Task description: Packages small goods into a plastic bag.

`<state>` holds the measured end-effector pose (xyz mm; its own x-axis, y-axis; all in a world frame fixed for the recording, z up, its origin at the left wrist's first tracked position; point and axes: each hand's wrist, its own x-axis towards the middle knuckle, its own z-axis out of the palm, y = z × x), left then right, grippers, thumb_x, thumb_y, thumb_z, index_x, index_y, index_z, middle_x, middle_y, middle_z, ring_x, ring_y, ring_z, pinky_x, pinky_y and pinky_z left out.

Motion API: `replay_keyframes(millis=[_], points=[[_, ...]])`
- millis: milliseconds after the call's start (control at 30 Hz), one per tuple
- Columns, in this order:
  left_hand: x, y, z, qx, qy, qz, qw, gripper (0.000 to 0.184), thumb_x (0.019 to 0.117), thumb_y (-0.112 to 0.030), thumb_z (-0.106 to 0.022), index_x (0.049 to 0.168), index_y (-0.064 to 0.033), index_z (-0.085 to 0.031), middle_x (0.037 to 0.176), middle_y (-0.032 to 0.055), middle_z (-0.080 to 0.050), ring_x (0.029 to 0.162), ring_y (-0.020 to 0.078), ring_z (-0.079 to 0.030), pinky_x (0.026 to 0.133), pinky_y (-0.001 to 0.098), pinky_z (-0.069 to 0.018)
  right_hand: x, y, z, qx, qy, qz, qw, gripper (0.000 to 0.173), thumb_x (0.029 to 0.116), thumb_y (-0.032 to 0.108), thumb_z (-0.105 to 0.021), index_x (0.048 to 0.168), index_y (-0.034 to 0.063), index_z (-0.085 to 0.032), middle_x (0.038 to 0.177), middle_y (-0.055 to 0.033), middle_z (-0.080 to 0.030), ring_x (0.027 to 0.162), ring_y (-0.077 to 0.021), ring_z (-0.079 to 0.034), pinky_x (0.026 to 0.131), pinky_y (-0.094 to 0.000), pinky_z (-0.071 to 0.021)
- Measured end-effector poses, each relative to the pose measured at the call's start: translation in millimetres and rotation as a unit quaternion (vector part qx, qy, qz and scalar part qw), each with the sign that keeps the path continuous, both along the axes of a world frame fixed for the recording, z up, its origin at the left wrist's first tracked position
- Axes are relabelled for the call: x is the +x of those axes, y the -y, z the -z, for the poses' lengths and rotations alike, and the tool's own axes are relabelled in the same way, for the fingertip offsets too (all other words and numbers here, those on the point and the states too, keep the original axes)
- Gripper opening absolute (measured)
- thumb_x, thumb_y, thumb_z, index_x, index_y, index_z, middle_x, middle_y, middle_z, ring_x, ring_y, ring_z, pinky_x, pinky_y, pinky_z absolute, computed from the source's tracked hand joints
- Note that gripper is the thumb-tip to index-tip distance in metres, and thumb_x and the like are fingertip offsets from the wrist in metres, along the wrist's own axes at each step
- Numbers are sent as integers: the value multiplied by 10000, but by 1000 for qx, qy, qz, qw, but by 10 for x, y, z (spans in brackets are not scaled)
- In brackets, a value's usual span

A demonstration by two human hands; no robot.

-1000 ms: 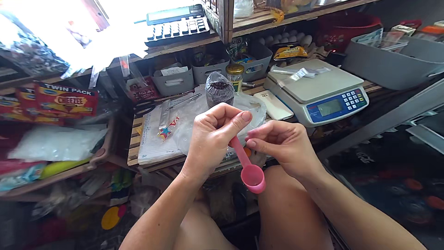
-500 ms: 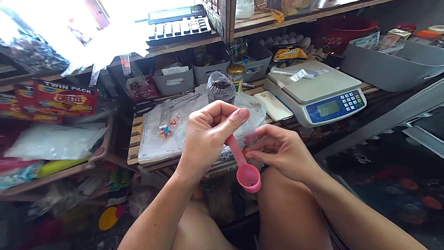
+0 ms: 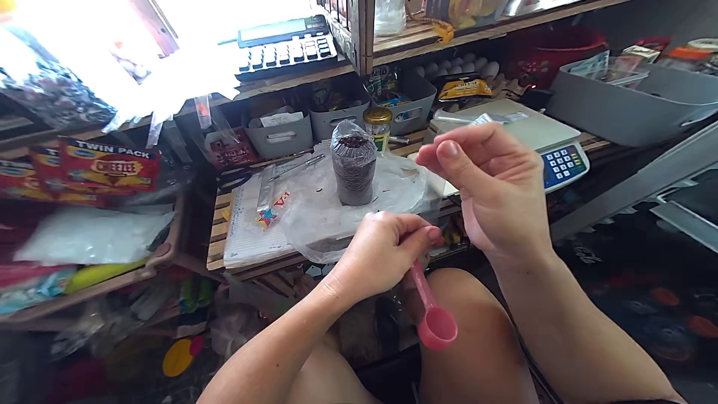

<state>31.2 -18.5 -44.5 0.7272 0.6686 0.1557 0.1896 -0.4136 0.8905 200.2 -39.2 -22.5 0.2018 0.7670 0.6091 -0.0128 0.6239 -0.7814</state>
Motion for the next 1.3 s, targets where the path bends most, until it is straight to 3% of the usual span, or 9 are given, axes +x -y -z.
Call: replay_keyframes(millis=[200,333,533,600,700,767,933,1067,1300], points=[[-157,-28,-95,19,-222,155,962,249,986,-338,-705,1000,-95,-760,618,-37,-583,524,41,-512,535,243,-454,123,-158,-134,-79,-53,10,995,221,1037,73,-591,1235,59,-688,1065,-23,-742,911,-131,-744,847,-277,-630],[-457,-109,-259,3,-68,143,987,173,972,-249,-721,947,-79,-701,678,-83,-593,572,-42,-535,518,123,-448,26,-221,68,-69,-58,-3,996,127,987,56,-668,1095,68,-735,976,-10,-767,867,-122,-752,833,-281,-637],[-898,-149,-497,53,129,-27,990,148,997,-188,-676,1115,-108,-719,893,-10,-709,722,56,-675,653,195,-598,-61,-213,336,-41,-41,8,998,202,860,21,-801,1045,86,-753,882,14,-757,782,-73,-725,743,-224,-626],[-923,-115,-573,88,176,-137,971,221,995,-163,-673,1211,-124,-701,914,-31,-712,735,56,-685,676,200,-608,-82,-215,366,-34,-38,12,999,253,836,10,-819,1068,81,-749,887,16,-761,786,-61,-725,736,-211,-623],[-866,-133,-618,194,240,-284,908,167,979,-122,-707,1146,-124,-714,929,-76,-741,774,54,-716,720,204,-624,-96,-224,418,-29,-23,14,999,267,843,16,-815,1095,67,-744,905,6,-761,808,-70,-730,758,-220,-628],[-812,-214,-625,313,217,-336,861,166,981,-109,-704,1143,-96,-670,971,-100,-730,839,32,-717,761,208,-623,-107,-236,447,-35,-11,9,999,226,867,31,-798,1082,72,-741,915,12,-757,815,-65,-726,762,-217,-625],[-598,-451,-580,532,78,-329,776,148,978,-102,-715,1024,37,-732,968,110,-740,905,104,-706,807,242,-584,-167,-302,498,-81,1,-50,995,148,910,52,-758,1054,71,-731,901,-4,-745,794,-81,-718,733,-224,-620],[-437,-484,-502,587,-14,-297,753,104,969,-95,-718,999,-19,-781,902,135,-723,862,227,-674,738,320,-514,-216,-442,550,-118,21,-89,989,133,905,35,-760,1031,63,-729,875,-6,-736,748,-68,-700,701,-214,-607],[-423,-507,-472,624,-87,-232,741,94,966,-87,-702,958,-34,-779,858,129,-689,818,272,-639,660,365,-469,-306,-656,540,-118,40,-119,985,130,906,29,-759,1031,30,-723,883,-35,-740,767,-75,-706,720,-216,-603]])
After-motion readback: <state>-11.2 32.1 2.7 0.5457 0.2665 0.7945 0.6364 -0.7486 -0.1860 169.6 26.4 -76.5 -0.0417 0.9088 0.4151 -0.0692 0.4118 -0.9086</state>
